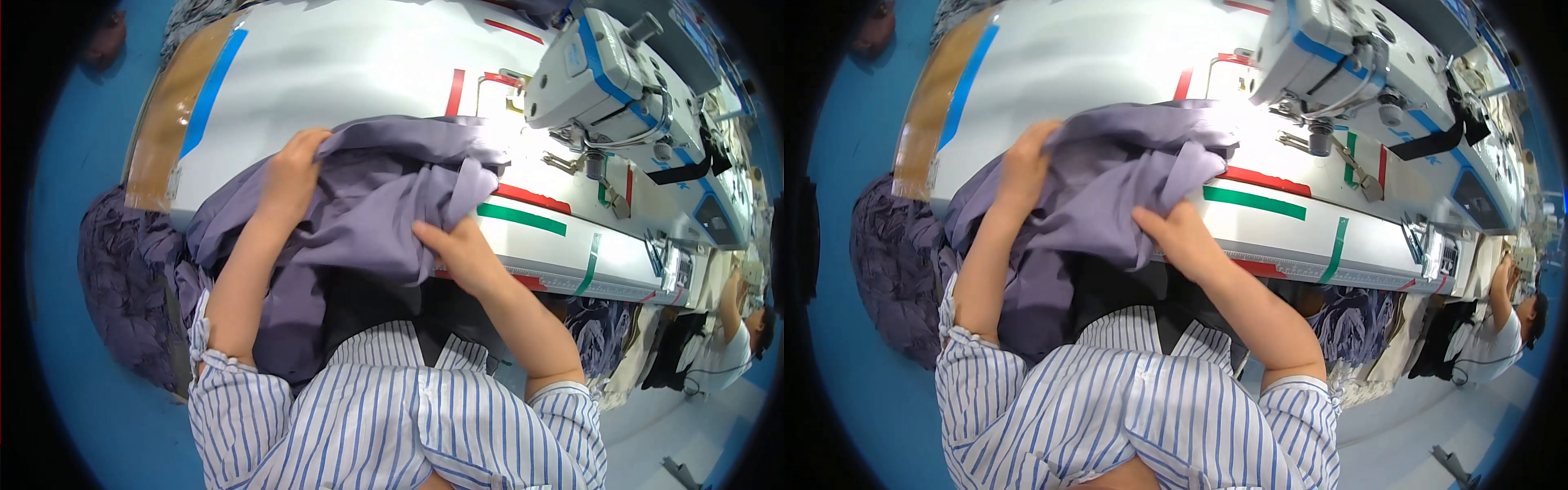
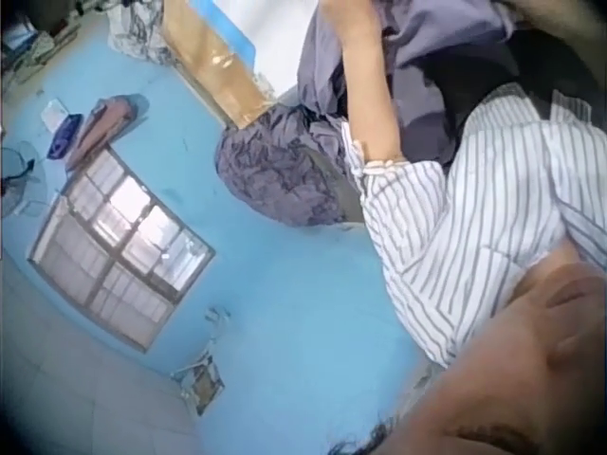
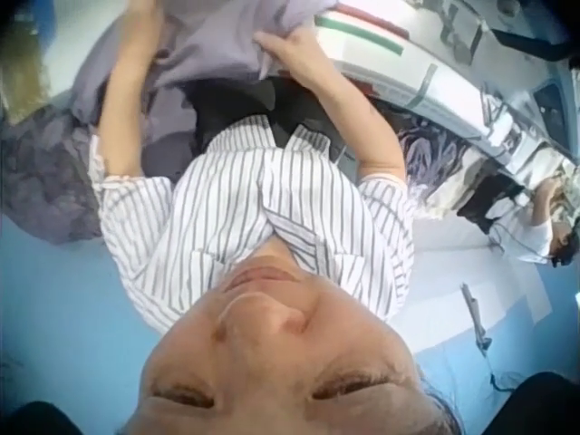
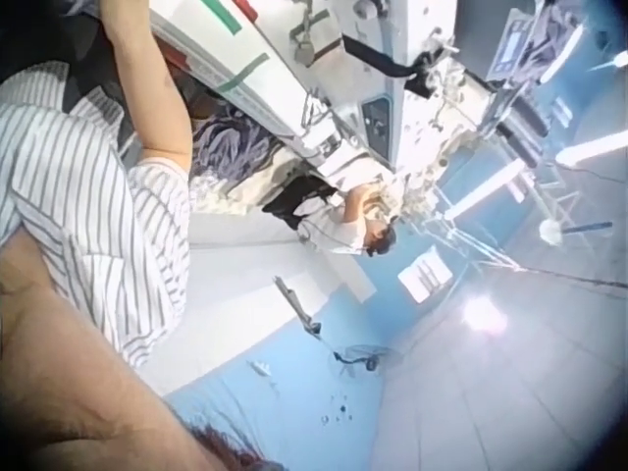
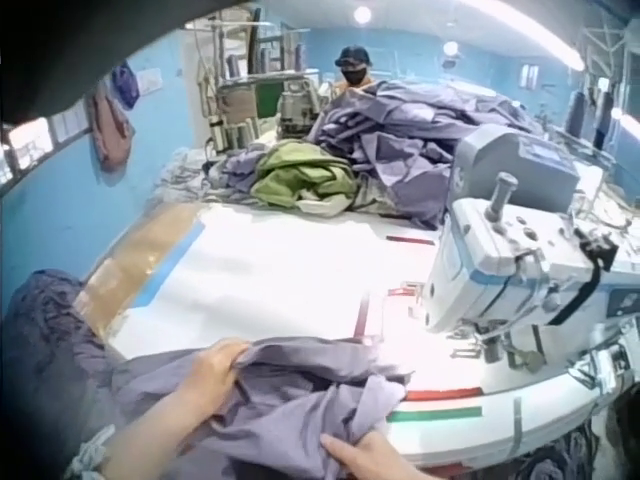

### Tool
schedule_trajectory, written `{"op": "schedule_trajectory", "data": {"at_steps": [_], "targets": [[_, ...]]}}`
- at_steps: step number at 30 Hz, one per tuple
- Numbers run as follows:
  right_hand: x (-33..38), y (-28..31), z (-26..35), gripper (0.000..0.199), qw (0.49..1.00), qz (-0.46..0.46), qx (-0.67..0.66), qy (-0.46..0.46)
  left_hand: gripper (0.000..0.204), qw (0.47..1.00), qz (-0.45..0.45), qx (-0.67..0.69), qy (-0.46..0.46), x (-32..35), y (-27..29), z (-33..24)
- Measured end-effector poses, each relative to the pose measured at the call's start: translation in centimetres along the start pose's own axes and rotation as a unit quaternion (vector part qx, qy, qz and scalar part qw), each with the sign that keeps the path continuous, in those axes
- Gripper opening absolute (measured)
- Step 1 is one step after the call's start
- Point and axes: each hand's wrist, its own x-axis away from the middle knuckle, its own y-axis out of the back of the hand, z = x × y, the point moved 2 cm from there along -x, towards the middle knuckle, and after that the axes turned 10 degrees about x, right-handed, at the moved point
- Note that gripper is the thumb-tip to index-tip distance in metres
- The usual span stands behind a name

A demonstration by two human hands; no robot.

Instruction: Operating an industrial sewing machine to sew fabric panels together.

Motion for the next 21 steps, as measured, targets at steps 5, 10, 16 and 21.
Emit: {"op": "schedule_trajectory", "data": {"at_steps": [5,10,16,21], "targets": [[6.0,0.3,-6.8,0.045,0.997,0.055,0.037,0.028,0.017,0.995,-0.016,0.041,0.089,-2.7,1.8,1.5],[9.9,3.7,-4.0,0.029,0.931,0.111,0.320,0.139,0.017,0.994,0.023,0.003,0.107,-3.4,0.4,1.2],[6.3,7.2,2.1,0.022,0.808,-0.187,0.444,0.338,0.017,0.991,0.023,0.023,0.127,-4.0,0.3,0.9],[3.6,8.0,0.5,0.037,0.746,-0.269,0.503,0.343,0.017,0.991,0.015,0.022,0.128,-3.0,0.7,1.7]]}}
